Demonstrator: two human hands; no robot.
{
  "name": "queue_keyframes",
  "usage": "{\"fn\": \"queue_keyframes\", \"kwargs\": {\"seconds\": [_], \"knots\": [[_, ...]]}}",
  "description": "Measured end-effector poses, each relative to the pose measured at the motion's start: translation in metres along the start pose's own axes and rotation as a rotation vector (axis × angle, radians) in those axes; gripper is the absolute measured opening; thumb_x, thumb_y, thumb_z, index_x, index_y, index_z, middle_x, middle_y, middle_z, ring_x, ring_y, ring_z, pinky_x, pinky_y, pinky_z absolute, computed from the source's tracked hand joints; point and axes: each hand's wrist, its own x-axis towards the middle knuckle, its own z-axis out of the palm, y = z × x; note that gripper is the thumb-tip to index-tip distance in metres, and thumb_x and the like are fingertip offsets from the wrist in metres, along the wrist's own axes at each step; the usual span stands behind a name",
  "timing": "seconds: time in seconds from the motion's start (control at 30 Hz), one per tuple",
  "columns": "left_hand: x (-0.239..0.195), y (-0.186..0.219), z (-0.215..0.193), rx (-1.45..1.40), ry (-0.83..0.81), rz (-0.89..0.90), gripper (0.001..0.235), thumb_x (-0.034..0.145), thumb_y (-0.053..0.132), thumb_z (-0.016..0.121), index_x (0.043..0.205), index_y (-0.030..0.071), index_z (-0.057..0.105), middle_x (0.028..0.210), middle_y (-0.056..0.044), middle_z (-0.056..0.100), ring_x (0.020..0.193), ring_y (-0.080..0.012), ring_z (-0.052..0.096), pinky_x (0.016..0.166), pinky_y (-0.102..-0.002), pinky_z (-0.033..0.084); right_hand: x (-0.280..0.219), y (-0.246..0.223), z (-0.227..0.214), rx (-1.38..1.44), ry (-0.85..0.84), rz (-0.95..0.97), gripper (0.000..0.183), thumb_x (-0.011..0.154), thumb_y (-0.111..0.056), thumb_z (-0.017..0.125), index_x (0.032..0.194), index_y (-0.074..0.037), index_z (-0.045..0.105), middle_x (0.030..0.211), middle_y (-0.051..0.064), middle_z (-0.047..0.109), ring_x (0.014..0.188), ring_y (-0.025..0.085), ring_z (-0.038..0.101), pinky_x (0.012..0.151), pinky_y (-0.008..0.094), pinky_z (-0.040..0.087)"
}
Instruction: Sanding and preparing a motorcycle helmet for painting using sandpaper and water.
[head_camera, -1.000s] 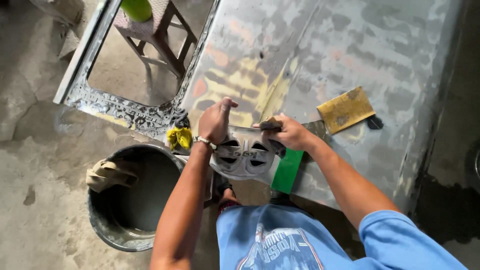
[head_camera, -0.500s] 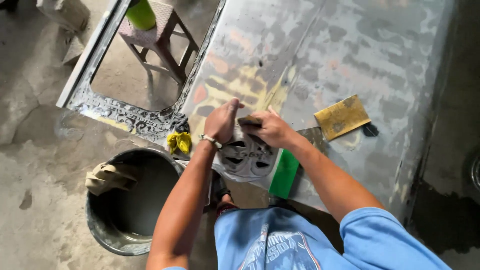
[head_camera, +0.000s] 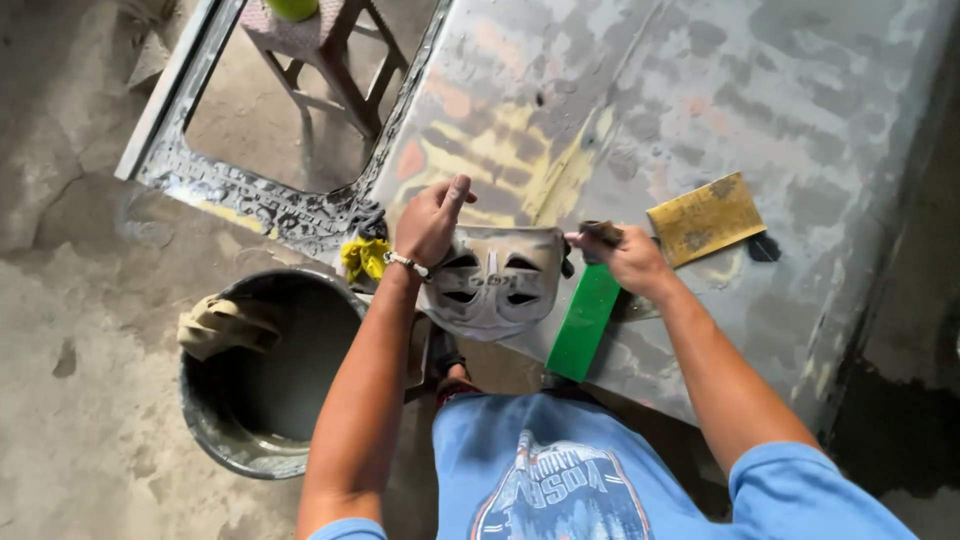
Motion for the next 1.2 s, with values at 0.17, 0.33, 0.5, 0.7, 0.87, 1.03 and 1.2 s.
{"fn": "queue_keyframes", "kwargs": {"seconds": [0.17,0.33,0.5,0.7,0.87,1.03,1.2], "knots": [[-0.002,-0.017,-0.003,-0.054,0.025,-0.001,0.068,0.098,0.066,0.048,0.093,0.006,0.078,0.083,-0.013,0.07,0.082,-0.0216,0.066,0.075,-0.034,0.049,-0.013,0.018,0.008,0.027,0.242,-0.127,0.033,0.103,-0.031,0.064,0.12,-0.006,0.076,0.095,-0.002,0.075,0.084,0.007,0.065,0.076,0.027,0.054],[-0.01,-0.017,-0.012,-0.175,-0.007,0.033,0.054,0.093,0.057,0.064,0.089,0.005,0.075,0.074,0.003,0.069,0.069,-0.0069,0.062,0.064,-0.026,0.048,-0.018,0.021,0.012,0.198,0.282,-0.051,0.039,0.102,-0.035,0.065,0.123,-0.004,0.074,0.094,0.002,0.074,0.083,0.009,0.068,0.078,0.028,0.057],[-0.013,-0.03,-0.016,-0.152,-0.136,0.041,0.043,0.081,0.039,0.088,0.077,0.001,0.069,0.071,-0.001,0.065,0.064,-0.0053,0.056,0.056,-0.025,0.047,-0.018,0.006,0.024,0.255,0.273,0.04,0.04,0.1,-0.034,0.065,0.123,-0.003,0.073,0.095,0.004,0.074,0.083,0.01,0.068,0.075,0.03,0.058],[-0.035,-0.025,-0.02,-0.232,-0.23,-0.147,0.036,0.089,0.037,0.079,0.08,0.003,0.075,0.071,-0.001,0.07,0.063,-0.0055,0.056,0.055,-0.026,0.045,-0.01,-0.002,0.039,0.404,0.285,-0.025,0.039,0.105,-0.03,0.061,0.131,-0.003,0.07,0.101,0.003,0.073,0.088,0.008,0.065,0.08,0.027,0.054],[-0.08,0.019,-0.021,0.099,-0.152,0.021,0.035,0.097,0.042,0.061,0.101,0.01,0.075,0.082,-0.013,0.074,0.074,-0.0265,0.068,0.067,-0.038,0.052,-0.007,-0.025,0.062,0.373,0.287,-0.17,0.035,0.101,-0.017,0.063,0.134,-0.003,0.064,0.108,0.001,0.072,0.096,0.008,0.065,0.088,0.026,0.053],[-0.107,0.026,0.001,0.264,-0.052,0.097,0.036,0.098,0.039,0.05,0.111,0.012,0.07,0.091,-0.018,0.073,0.088,-0.0418,0.067,0.074,-0.051,0.05,-0.011,-0.039,0.069,0.191,0.37,-0.202,0.023,0.099,-0.01,0.067,0.12,-0.001,0.063,0.101,0.001,0.072,0.09,0.008,0.064,0.083,0.027,0.054],[-0.113,0.045,0.007,0.302,-0.034,-0.086,0.043,0.097,0.054,0.055,0.096,0.014,0.071,0.078,-0.014,0.073,0.08,-0.0377,0.069,0.068,-0.05,0.049,-0.018,-0.055,0.059,0.179,0.317,-0.054,0.02,0.099,-0.013,0.068,0.116,-0.004,0.073,0.091,0.0,0.071,0.078,0.007,0.06,0.073,0.027,0.051]]}}
